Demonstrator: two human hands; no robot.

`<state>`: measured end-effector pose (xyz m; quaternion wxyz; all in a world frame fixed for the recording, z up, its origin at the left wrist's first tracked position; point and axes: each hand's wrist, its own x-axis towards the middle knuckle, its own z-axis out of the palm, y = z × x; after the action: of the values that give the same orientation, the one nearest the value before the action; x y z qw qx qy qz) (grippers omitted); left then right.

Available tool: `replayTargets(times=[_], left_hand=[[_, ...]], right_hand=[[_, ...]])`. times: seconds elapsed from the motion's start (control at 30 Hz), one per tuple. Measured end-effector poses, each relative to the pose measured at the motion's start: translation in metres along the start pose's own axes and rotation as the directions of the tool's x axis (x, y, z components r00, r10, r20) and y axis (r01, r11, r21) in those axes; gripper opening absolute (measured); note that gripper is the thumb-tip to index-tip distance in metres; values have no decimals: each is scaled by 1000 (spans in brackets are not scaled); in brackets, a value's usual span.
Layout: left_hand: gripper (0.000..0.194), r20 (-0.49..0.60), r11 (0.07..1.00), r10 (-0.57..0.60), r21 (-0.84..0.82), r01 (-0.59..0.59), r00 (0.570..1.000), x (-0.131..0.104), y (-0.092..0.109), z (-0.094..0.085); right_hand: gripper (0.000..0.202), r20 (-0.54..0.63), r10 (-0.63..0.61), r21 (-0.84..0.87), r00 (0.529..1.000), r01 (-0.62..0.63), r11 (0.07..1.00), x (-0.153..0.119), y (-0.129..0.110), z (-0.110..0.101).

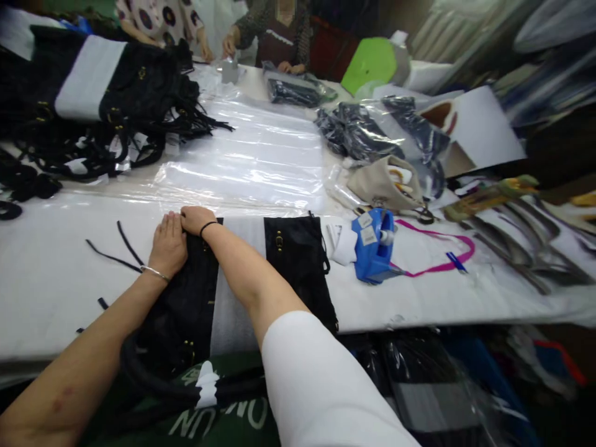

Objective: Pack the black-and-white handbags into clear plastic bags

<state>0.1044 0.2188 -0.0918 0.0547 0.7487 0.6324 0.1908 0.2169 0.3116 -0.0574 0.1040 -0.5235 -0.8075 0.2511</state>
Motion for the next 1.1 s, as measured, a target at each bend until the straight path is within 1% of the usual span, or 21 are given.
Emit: replayTargets(times=[0.07, 0.1, 0.17, 0.2, 0.27, 0.3, 0.33, 0.37, 0.4, 0.43, 0.47, 0.53, 0.6, 0.63, 0.73, 0.8, 0.9, 0.97, 1.03, 1.07, 1.1], left_hand=[[61, -10, 999, 9, 31, -8, 1000, 2, -2, 0], [61, -16, 999, 12, 48, -12, 1000, 3, -2, 0], [61, -27, 997, 21, 71, -19, 999, 3, -1, -2], [61, -30, 997, 25, 75, -22, 999, 3, 0, -2], [62, -33, 997, 28, 72, -26, 999, 2, 0, -2], [62, -32, 997, 29, 69, -27, 999, 3, 1, -2], [62, -32, 997, 30, 70, -28, 999, 3, 1, -1], [62, -33, 997, 32, 75, -29, 999, 4, 1, -1], [63, -35, 996, 35, 84, -32, 999, 4, 1, -1], [63, -34, 995, 38, 96, -35, 999, 5, 1, -1], [63, -32, 993, 39, 110, -35, 999, 5, 0, -1], [63, -23, 989, 41, 140, -38, 999, 5, 0, -3], [62, -19, 984, 45, 175, -41, 999, 3, 0, -5], [62, -22, 981, 45, 192, -40, 999, 2, 0, -7], [61, -24, 974, 28, 227, -22, 999, -1, 3, -10], [61, -8, 972, 12, 234, -10, 1000, -1, 4, -11], [61, 7, 973, 9, 231, -11, 1000, -1, 2, -10], [62, -1, 975, 14, 222, -13, 1000, 0, 0, -9], [62, -13, 979, 19, 204, -16, 1000, -1, 0, -8], [63, -16, 981, 22, 193, -19, 1000, -1, 0, -8], [63, -18, 983, 23, 185, -19, 1000, -1, 1, -7]], right_hand=[[29, -53, 26, 39, 998, -24, 999, -5, 2, -11], [30, -85, 33, 59, 996, -28, 998, -11, 8, -20], [35, -151, 32, 88, 988, -19, 996, -34, 31, -46], [35, -193, 31, 87, 981, -15, 996, -52, 48, -61], [33, -288, 55, 51, 956, -42, 998, -99, 90, -93], [32, -356, 106, 9, 929, -110, 994, -126, 112, -107], [31, -400, 181, -30, 898, -211, 977, -153, 133, -119], [31, -407, 278, -48, 870, -325, 945, -177, 153, -128], [33, -381, 366, -52, 849, -415, 908, -199, 170, -134], [36, -362, 422, -47, 831, -469, 882, -215, 183, -138], [38, -344, 461, -27, 818, -499, 866, -227, 194, -138], [41, -361, 471, 55, 805, -486, 872, -236, 207, -131], [42, -417, 470, 147, 778, -453, 879, -233, 213, -120], [41, -432, 487, 177, 759, -458, 871, -229, 215, -115], [41, -423, 586, 182, 691, -569, 802, -220, 216, -104], [41, -406, 621, 134, 670, -629, 766, -220, 214, -106], [37, -429, 584, 60, 690, -623, 780, -224, 202, -121], [38, -511, 475, 18, 716, -544, 839, -227, 189, -129], [44, -591, 315, -45, 743, -420, 906, -228, 176, -125], [47, -600, 243, -83, 762, -362, 928, -228, 171, -117], [50, -579, 199, -114, 790, -321, 940, -227, 168, -107]])
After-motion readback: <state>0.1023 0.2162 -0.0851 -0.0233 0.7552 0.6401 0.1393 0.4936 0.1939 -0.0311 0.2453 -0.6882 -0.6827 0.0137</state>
